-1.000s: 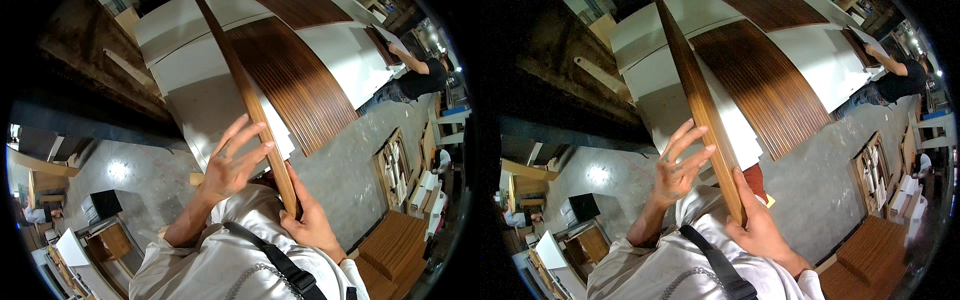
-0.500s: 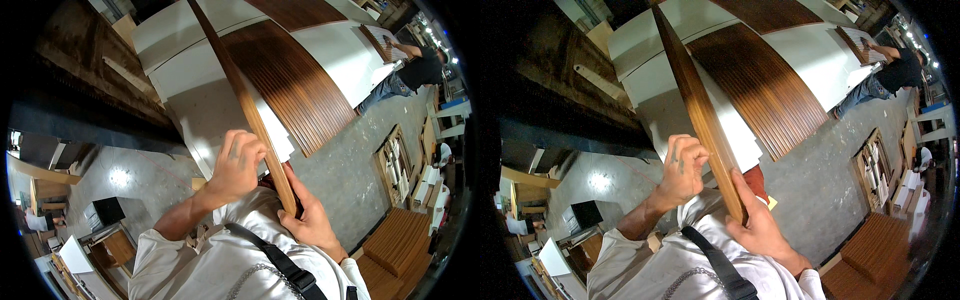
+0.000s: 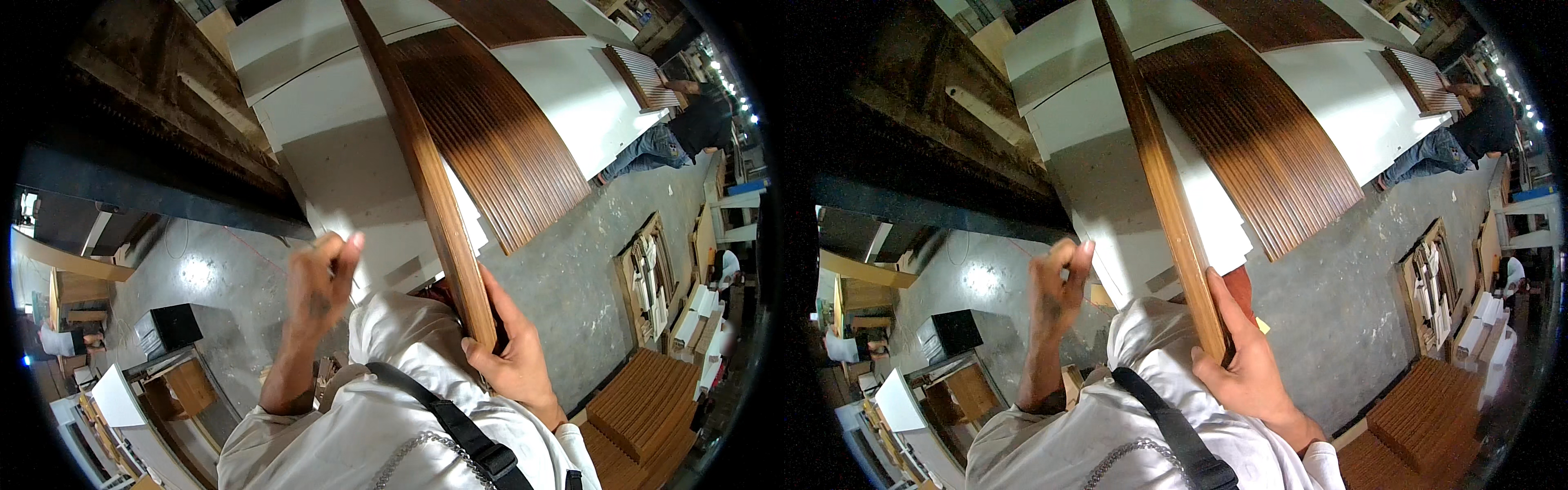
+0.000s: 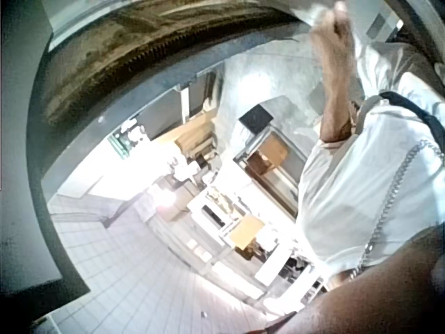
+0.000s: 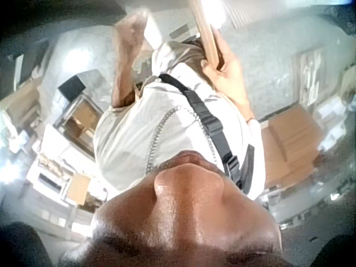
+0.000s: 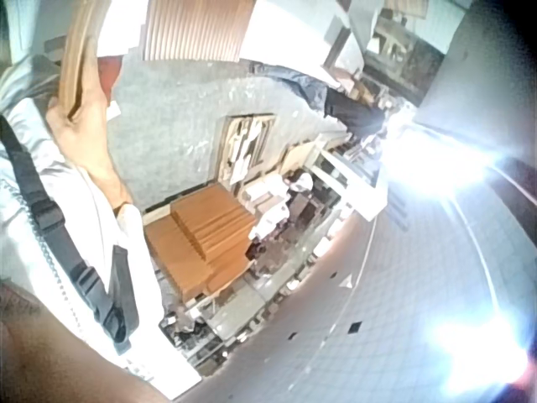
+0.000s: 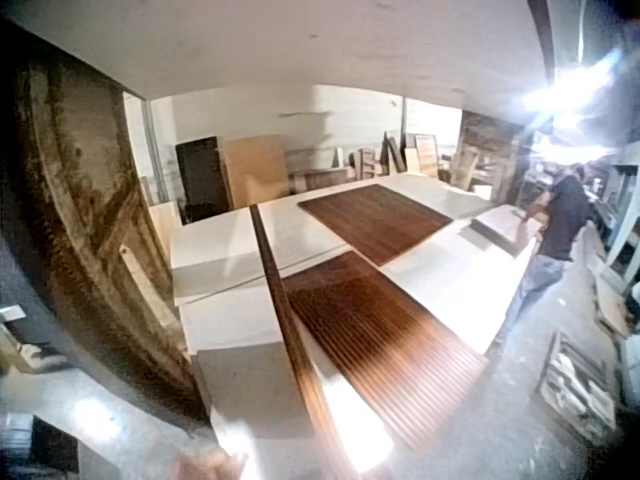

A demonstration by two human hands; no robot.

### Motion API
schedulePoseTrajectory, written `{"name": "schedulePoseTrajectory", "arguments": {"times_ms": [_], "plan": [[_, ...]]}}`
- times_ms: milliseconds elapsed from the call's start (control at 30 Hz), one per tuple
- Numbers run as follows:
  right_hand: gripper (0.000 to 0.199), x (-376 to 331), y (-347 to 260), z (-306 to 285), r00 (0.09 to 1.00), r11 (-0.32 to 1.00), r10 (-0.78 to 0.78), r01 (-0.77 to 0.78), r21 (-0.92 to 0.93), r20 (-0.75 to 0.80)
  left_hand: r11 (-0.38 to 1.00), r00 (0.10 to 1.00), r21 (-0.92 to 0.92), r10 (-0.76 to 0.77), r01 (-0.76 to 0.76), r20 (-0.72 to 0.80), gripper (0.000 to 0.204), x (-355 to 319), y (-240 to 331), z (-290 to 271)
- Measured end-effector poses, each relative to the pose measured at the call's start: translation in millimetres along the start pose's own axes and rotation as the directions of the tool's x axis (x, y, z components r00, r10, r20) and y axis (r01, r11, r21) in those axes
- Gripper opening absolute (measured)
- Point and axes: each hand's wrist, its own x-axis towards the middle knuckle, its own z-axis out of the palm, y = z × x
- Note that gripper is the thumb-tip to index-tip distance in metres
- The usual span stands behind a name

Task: The person sands a long, grooved wooden plank using a sanding block held in their right hand. They move the block along the length of the plank, flip it over to sand the other side, and inspect the surface with their hands.

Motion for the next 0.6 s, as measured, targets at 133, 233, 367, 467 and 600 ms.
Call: {"name": "schedulePoseTrajectory", "arguments": {"times_ms": [133, 233, 367, 467, 600], "plan": [[0.083, -0.2, 1.7, -0.7, 1.000, 1.000, -0.001, 0.001, 0.013, 0.013, 0.967, 0.978, 0.224, 0.156, -0.122, -0.137, 0.031, 8.6, -14.0, 9.2], [0.084, 0.2, -1.2, -1.1, 1.000, 1.000, 0.007, -0.006, -0.018, 0.013, 0.989, 0.999, -0.146, 0.033, -0.033, -0.005, 0.036, 14.8, 25.0, 22.5], [0.084, 0.4, -7.2, -0.6, 0.999, 1.000, 0.030, -0.030, 0.002, 0.017, 0.780, 0.971, -0.600, -0.038, 0.176, 0.236, 0.032, 24.3, 61.4, 38.1], [0.083, 0.0, -6.2, -1.0, 1.000, 1.000, 0.022, -0.021, -0.023, 0.021, 0.643, 0.952, -0.717, -0.064, 0.268, 0.299, 0.030, 38.0, 64.9, 42.6], [0.083, -0.1, -6.1, -2.4, 0.999, 0.999, 0.024, -0.023, -0.045, 0.036, 0.588, 0.953, -0.752, -0.148, 0.298, 0.263, 0.034, 41.7, 69.2, 53.9]]}}
